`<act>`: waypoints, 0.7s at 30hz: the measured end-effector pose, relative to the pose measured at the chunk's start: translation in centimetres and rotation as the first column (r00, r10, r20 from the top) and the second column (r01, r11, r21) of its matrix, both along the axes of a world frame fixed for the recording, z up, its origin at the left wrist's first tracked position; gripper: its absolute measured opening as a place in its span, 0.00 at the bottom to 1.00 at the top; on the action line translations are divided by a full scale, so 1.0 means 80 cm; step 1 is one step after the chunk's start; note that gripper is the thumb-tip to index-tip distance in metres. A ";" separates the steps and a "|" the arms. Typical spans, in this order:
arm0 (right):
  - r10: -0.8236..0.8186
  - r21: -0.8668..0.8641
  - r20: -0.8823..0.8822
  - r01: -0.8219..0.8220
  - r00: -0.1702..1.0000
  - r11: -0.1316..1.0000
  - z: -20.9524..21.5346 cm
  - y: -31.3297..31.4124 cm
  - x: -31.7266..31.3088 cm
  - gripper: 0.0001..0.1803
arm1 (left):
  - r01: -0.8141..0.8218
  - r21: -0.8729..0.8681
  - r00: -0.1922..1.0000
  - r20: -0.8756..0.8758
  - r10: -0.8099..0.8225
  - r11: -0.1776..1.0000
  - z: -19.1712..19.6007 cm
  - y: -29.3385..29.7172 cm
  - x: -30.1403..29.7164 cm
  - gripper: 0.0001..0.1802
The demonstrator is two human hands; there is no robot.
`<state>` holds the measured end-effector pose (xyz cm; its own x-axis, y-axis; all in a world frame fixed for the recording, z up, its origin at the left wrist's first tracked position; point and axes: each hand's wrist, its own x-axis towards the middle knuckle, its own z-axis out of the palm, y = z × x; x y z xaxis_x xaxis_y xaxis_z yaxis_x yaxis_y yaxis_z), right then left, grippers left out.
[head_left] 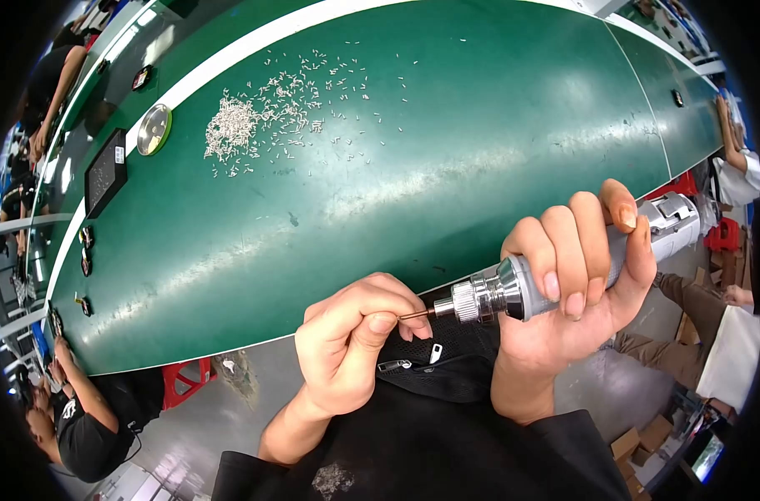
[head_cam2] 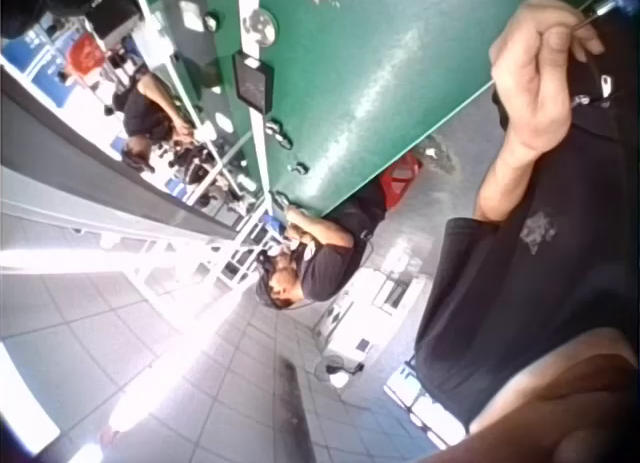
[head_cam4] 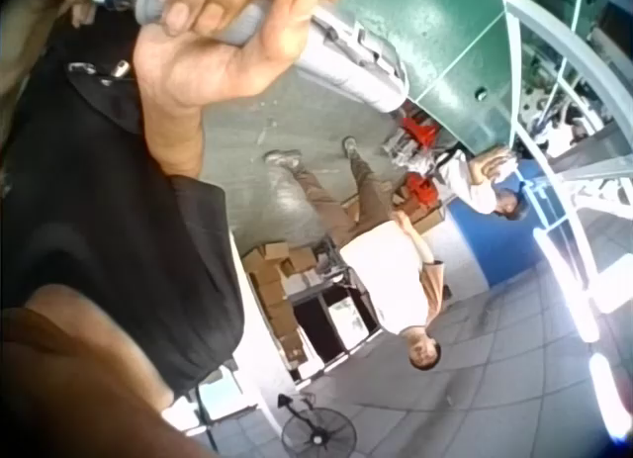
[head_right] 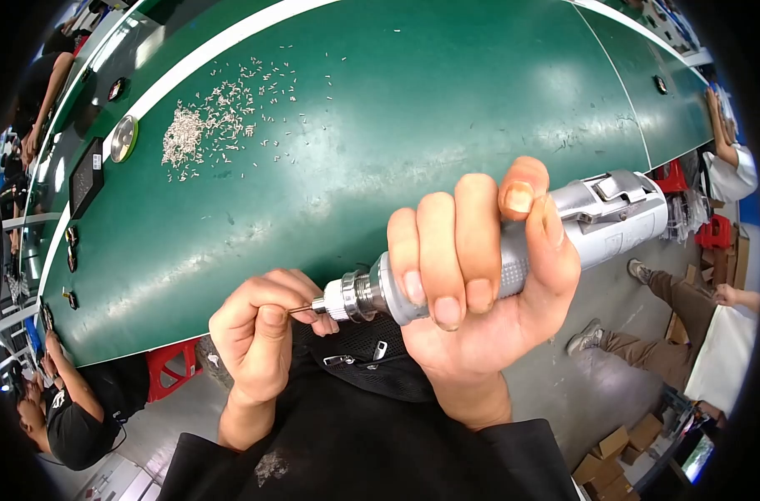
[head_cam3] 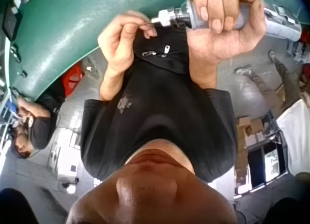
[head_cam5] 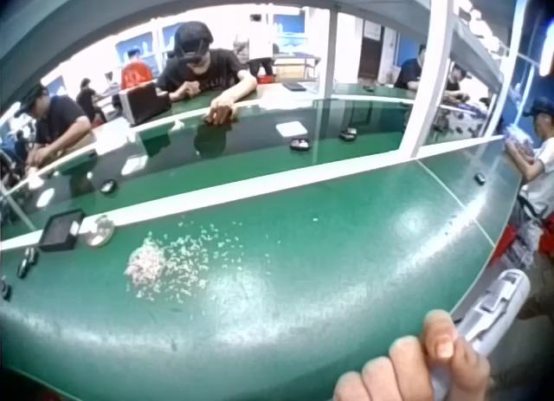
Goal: Using an electric screwdriver to assemble small electronic components on an assembly line workbench.
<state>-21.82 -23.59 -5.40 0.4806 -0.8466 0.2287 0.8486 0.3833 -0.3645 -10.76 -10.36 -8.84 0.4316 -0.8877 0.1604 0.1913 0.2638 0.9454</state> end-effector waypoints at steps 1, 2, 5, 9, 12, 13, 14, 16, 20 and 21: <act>-0.001 0.029 0.000 0.001 1.000 1.000 0.000 0.001 0.000 0.08 | 0.000 0.001 1.000 0.000 0.000 1.000 0.000 0.000 0.000 0.11; -0.003 0.057 0.001 0.003 1.000 0.998 -0.001 0.002 0.001 0.08 | -0.004 0.011 1.000 -0.006 0.004 1.000 0.000 0.000 0.000 0.11; -0.003 0.046 -0.025 0.004 1.000 0.999 -0.002 0.001 0.000 0.08 | -0.009 0.034 1.000 0.013 0.009 0.999 0.000 0.000 0.002 0.11; -0.023 0.019 -0.040 0.023 0.999 1.000 -0.004 0.001 0.000 0.08 | -0.025 0.102 0.987 0.160 0.009 0.994 0.004 -0.003 0.004 0.08; -0.067 -0.065 -0.086 0.062 0.994 0.996 -0.003 0.002 -0.002 0.08 | -0.157 0.124 0.950 0.290 0.116 0.980 0.007 -0.009 -0.005 0.04; -0.085 -0.073 -0.095 0.078 0.992 0.994 -0.004 0.002 -0.003 0.08 | -0.150 0.121 0.952 0.284 0.111 0.981 0.004 -0.012 -0.005 0.04; -0.104 -0.082 -0.103 0.096 0.989 0.992 -0.006 0.002 -0.004 0.08 | -0.200 0.053 0.876 0.456 0.154 0.978 0.000 -0.015 -0.004 0.03; -0.091 -0.032 -0.090 0.089 0.992 0.996 -0.015 0.001 -0.005 0.09 | -0.222 -0.029 0.779 0.596 0.195 0.975 -0.003 -0.018 -0.006 0.03; -0.066 0.101 -0.083 0.075 0.994 0.992 -0.025 0.000 -0.007 0.10 | -0.171 0.110 0.892 0.439 0.106 0.979 0.001 -0.011 -0.007 0.05; -0.066 0.125 -0.080 0.076 0.995 0.989 -0.025 0.002 -0.006 0.10 | -0.163 0.131 0.897 0.433 0.092 0.978 0.003 -0.010 -0.006 0.06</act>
<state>-22.34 -23.46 -7.40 0.4298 -0.8992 0.0819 0.8475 0.3704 -0.3803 -11.26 -11.14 -8.64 0.4659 -0.8586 0.2140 -0.2603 0.0981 0.9605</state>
